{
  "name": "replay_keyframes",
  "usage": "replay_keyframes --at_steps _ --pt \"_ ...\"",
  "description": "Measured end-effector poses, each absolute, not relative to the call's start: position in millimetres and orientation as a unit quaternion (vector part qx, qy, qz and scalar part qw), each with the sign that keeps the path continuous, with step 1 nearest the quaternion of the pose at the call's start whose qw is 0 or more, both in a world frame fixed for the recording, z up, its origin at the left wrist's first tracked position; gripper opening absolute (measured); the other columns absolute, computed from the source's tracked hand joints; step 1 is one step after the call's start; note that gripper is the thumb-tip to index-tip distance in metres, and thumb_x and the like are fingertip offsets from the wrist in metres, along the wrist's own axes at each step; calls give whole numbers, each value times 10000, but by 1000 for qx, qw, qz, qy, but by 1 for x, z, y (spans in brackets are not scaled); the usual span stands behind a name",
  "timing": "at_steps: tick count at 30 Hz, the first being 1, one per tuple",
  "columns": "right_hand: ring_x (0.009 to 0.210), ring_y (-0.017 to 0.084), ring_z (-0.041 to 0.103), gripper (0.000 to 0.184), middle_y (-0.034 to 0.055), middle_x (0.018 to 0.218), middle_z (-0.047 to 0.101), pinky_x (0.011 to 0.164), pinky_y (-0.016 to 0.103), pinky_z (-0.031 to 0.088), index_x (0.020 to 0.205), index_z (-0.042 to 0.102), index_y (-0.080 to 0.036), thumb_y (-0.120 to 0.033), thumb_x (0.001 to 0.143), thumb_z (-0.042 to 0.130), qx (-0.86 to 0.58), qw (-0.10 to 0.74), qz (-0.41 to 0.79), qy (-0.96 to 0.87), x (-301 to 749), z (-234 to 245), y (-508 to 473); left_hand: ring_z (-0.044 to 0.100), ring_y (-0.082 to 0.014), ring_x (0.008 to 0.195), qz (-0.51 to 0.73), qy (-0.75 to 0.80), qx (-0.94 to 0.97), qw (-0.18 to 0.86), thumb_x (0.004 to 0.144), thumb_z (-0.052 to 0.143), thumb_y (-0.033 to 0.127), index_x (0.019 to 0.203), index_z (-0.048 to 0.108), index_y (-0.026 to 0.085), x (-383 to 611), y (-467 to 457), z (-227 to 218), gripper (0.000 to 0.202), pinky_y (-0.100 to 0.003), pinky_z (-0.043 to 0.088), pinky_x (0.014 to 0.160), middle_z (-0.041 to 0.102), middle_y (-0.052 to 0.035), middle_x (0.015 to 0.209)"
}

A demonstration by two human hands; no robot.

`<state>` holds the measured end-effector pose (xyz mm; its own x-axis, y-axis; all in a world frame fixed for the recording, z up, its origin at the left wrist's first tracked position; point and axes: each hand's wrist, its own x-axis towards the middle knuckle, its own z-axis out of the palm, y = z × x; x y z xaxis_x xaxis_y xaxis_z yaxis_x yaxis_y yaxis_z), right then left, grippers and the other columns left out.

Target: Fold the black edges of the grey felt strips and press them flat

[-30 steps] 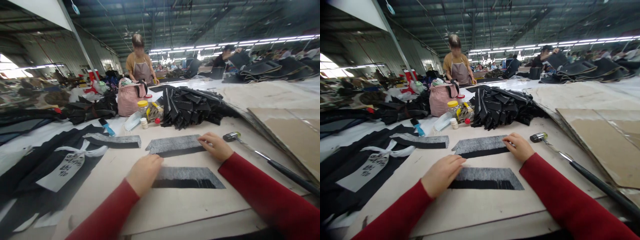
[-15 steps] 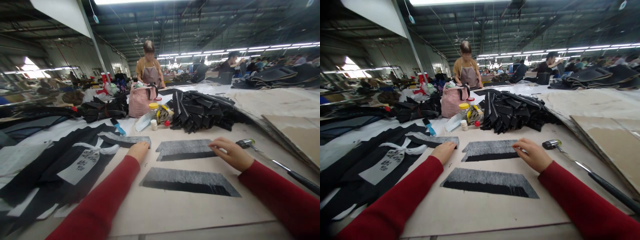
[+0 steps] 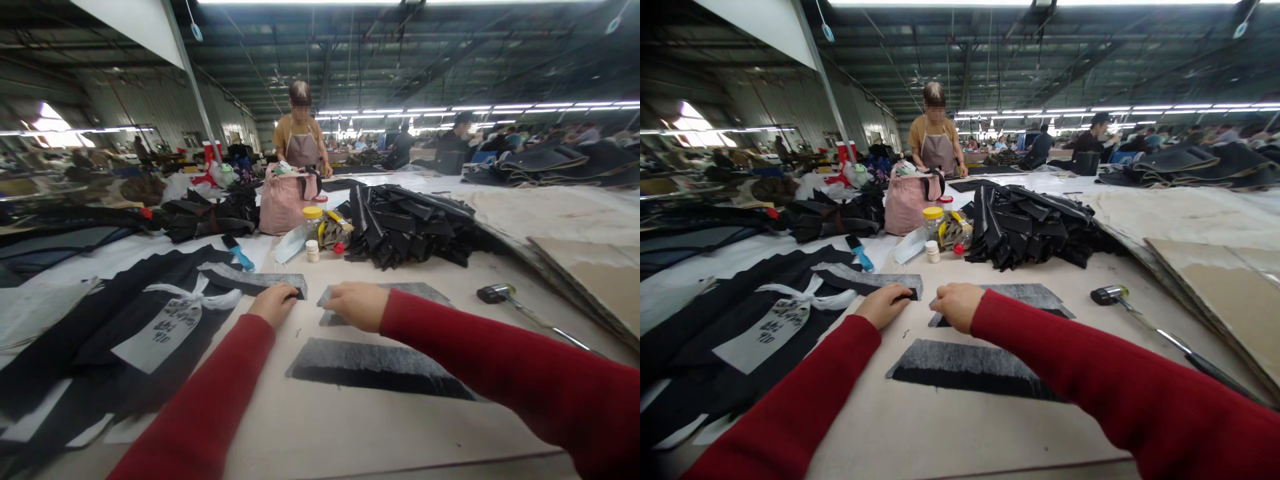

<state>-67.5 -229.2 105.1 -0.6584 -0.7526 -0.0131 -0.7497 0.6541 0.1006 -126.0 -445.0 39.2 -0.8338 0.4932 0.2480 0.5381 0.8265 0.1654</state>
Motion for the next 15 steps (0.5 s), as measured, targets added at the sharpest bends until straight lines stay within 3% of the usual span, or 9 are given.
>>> replay_keyframes --at_steps 5,11,15 --pt "794 207 525 231 89 877 557 599 286 395 936 582 -175 -181 806 391 380 7 -116 -918 -96 80 -268 545 -156 861 -145 -946 -274 99 749 477 229 896 595 190 -128 -451 37 193 -250 423 778 597 -24 928" --pt "778 214 522 333 88 890 552 597 308 393 1146 450 -223 -196 833 340 370 33 -105 -922 -101 70 -272 534 -162 853 -150 -940 -285 115 769 473 254 864 595 184 -129 -449 36 169 -248 415 760 586 -32 885" --pt "791 214 516 327 83 897 547 611 303 384 1143 454 -245 -227 826 375 369 50 -101 -922 -100 70 -273 531 -158 833 -140 -941 -281 124 796 417 195 826 601 181 -128 -446 37 187 -253 402 756 584 -37 862"
